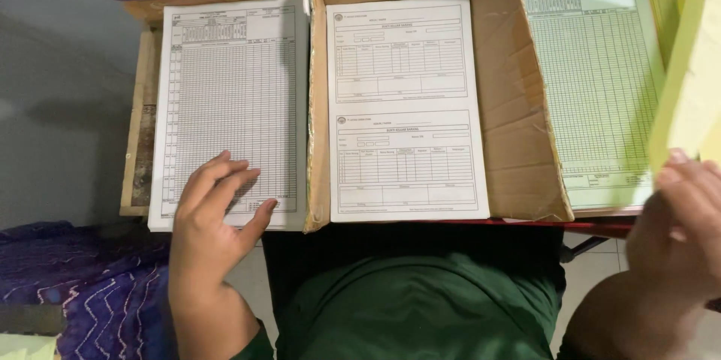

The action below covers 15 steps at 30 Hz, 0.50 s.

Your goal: Sorting and organizing printed forms by flipping through stacks and placing them into a cardboard box

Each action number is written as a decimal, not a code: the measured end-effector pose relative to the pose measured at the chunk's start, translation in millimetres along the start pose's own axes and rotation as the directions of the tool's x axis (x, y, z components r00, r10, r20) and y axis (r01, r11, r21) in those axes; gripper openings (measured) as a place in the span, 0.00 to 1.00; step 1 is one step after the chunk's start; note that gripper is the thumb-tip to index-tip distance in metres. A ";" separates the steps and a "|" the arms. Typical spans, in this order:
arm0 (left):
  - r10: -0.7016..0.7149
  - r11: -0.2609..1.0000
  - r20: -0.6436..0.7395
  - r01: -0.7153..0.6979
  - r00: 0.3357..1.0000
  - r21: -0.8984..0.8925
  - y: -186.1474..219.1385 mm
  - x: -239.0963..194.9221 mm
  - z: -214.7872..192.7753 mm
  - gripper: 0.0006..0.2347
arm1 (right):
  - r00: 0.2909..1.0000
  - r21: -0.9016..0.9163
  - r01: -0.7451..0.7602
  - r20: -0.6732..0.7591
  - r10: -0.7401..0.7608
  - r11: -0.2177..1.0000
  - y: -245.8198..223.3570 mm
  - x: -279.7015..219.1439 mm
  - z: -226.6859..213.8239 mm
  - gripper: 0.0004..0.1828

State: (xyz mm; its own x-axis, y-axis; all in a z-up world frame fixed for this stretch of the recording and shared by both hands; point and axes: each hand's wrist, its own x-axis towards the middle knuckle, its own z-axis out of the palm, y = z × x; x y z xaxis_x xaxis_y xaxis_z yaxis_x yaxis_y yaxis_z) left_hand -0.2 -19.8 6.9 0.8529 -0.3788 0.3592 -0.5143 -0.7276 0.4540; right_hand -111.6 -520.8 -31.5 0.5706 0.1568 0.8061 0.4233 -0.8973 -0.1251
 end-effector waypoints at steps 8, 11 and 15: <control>-0.059 0.998 0.017 0.059 0.998 -0.002 -13.1 -11.9 8.0 0.16 | 0.961 0.290 0.191 0.138 -0.238 0.938 -126.9 96.8 27.8 0.08; -0.080 0.996 0.043 0.081 0.996 -0.034 -11.5 -10.0 4.2 0.17 | 0.931 0.371 0.246 0.168 -0.325 0.895 -148.1 108.0 47.9 0.07; -0.051 0.994 0.068 0.057 0.996 -0.088 -10.6 -5.7 0.2 0.17 | 0.930 0.388 0.132 0.270 -0.249 0.912 -151.6 96.5 79.6 0.13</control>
State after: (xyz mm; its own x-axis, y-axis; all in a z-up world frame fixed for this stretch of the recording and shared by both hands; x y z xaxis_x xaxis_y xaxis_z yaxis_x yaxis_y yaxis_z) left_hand 0.4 -10.0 -0.1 0.8821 -0.3791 0.2796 -0.4709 -0.6945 0.5440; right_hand -64.7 -336.9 19.2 0.6154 0.4804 0.6249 0.7341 -0.6380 -0.2325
